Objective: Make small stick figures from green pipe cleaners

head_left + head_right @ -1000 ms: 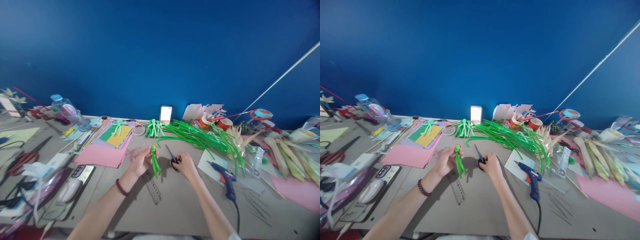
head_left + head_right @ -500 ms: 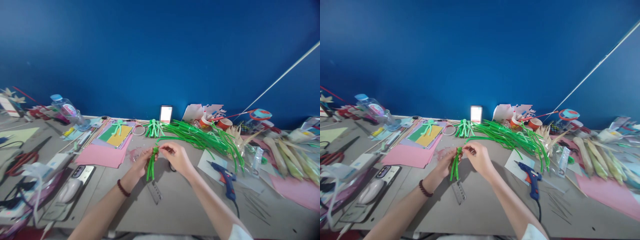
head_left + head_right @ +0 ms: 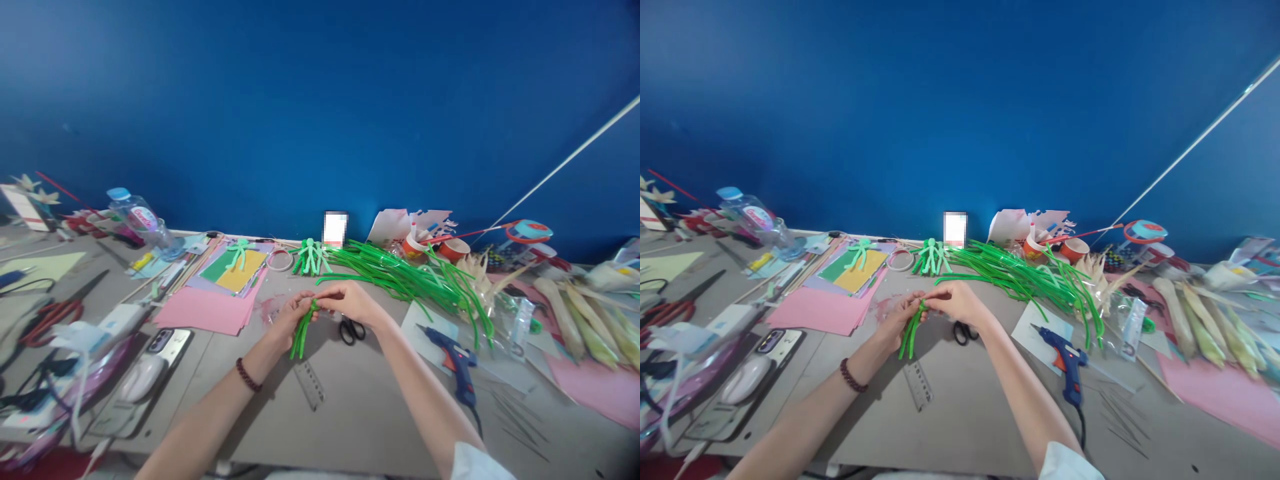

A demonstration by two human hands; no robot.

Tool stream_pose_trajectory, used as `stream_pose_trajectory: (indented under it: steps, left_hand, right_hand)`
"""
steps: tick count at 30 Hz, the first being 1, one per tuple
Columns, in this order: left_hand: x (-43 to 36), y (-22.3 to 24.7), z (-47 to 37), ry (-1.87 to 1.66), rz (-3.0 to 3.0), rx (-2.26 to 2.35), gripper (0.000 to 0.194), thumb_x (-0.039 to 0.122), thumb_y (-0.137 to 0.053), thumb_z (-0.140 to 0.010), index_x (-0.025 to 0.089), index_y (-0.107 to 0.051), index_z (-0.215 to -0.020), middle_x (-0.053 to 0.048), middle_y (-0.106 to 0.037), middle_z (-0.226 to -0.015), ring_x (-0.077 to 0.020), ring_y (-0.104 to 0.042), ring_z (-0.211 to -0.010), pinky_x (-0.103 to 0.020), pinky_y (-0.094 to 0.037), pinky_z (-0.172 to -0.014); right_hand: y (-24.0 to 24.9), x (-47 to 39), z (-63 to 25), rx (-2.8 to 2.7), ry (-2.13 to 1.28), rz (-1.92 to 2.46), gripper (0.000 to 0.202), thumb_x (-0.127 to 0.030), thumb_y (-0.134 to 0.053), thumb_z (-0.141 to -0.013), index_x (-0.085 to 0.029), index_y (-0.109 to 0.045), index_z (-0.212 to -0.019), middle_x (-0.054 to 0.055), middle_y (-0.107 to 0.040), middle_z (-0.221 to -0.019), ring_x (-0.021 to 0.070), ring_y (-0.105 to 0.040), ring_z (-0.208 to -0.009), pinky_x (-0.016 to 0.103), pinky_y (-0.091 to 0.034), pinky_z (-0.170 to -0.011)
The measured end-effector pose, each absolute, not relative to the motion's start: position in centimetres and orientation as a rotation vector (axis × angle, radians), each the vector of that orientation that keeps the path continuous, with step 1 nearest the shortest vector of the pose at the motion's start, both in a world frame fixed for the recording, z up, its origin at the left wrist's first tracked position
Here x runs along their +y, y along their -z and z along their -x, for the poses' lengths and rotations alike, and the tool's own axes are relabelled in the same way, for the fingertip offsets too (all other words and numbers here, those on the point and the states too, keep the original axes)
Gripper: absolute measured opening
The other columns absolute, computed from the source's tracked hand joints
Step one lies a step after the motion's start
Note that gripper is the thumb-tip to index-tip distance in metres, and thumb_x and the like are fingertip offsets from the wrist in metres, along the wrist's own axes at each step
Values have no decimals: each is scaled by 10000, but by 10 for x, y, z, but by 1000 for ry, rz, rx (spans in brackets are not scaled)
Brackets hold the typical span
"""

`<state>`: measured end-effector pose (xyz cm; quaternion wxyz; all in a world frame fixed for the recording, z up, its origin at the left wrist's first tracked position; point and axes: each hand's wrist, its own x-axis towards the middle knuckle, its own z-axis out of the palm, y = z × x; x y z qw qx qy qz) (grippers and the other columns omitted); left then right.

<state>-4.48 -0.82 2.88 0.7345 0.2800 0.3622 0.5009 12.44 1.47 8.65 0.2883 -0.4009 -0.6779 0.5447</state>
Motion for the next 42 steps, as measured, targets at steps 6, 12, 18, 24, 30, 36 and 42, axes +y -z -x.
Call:
stream_pose_trajectory:
  steps: [6,12,18,24,30,36,42]
  left_hand:
    - [-7,-27,44,-1068,-634,804,453,380,-857,-522,136,-585,-790,12,-654,-602,-73,-577,-459,-156,-447,-468]
    - [-8,-34,44,-1081,-709,818,403,376,-826,-577,133,-613,-818,-21,-700,-704,-99,-627,-550,-207,-512,-586]
    - [-9,-28,39,-1210,-989,912,383,266,-827,-566,153,-594,-849,-4,-678,-693,-124,-648,-630,-236,-523,-620]
    - [-10,-17,41,-1344,-1306,1130,283,293,-740,-686,167,-603,-900,-40,-699,-806,-171,-678,-763,-293,-541,-720]
    - [-14,-21,45,-1342,-1638,1220,254,313,-642,-789,192,-677,-1009,-72,-716,-932,-198,-673,-824,-330,-546,-763]
    - [-18,-26,44,-1415,-1625,1244,200,293,-680,-759,230,-727,-943,-61,-727,-910,-206,-665,-822,-337,-529,-799]
    - [-20,-31,43,-1525,-1580,1217,166,276,-715,-720,239,-743,-879,-57,-710,-863,-199,-638,-792,-318,-525,-756]
  right_hand:
    - [-86,14,-126,-1992,-1175,1058,203,-229,-599,-766,-159,-771,-849,36,-693,-716,129,-587,-626,215,-427,-568]
    - [-80,17,-128,-1996,-1109,1086,203,-233,-582,-775,-163,-762,-841,33,-708,-762,139,-605,-664,214,-440,-593]
    - [-70,20,-129,-1944,-1113,1188,190,-268,-598,-763,-152,-745,-800,39,-713,-726,155,-621,-661,226,-458,-594]
    - [-68,21,-126,-1897,-1164,1143,191,-275,-590,-783,-144,-726,-805,34,-676,-667,143,-605,-616,224,-464,-592]
    - [-72,20,-126,-1910,-1127,1096,196,-239,-557,-808,-146,-708,-725,31,-670,-670,140,-616,-630,218,-468,-613]
    - [-73,18,-128,-1914,-1147,1059,214,-272,-559,-820,-156,-731,-763,49,-690,-722,154,-626,-659,246,-490,-636]
    - [-70,19,-125,-1762,-1343,1021,269,-360,-612,-784,-147,-744,-882,53,-691,-759,157,-640,-676,286,-524,-679]
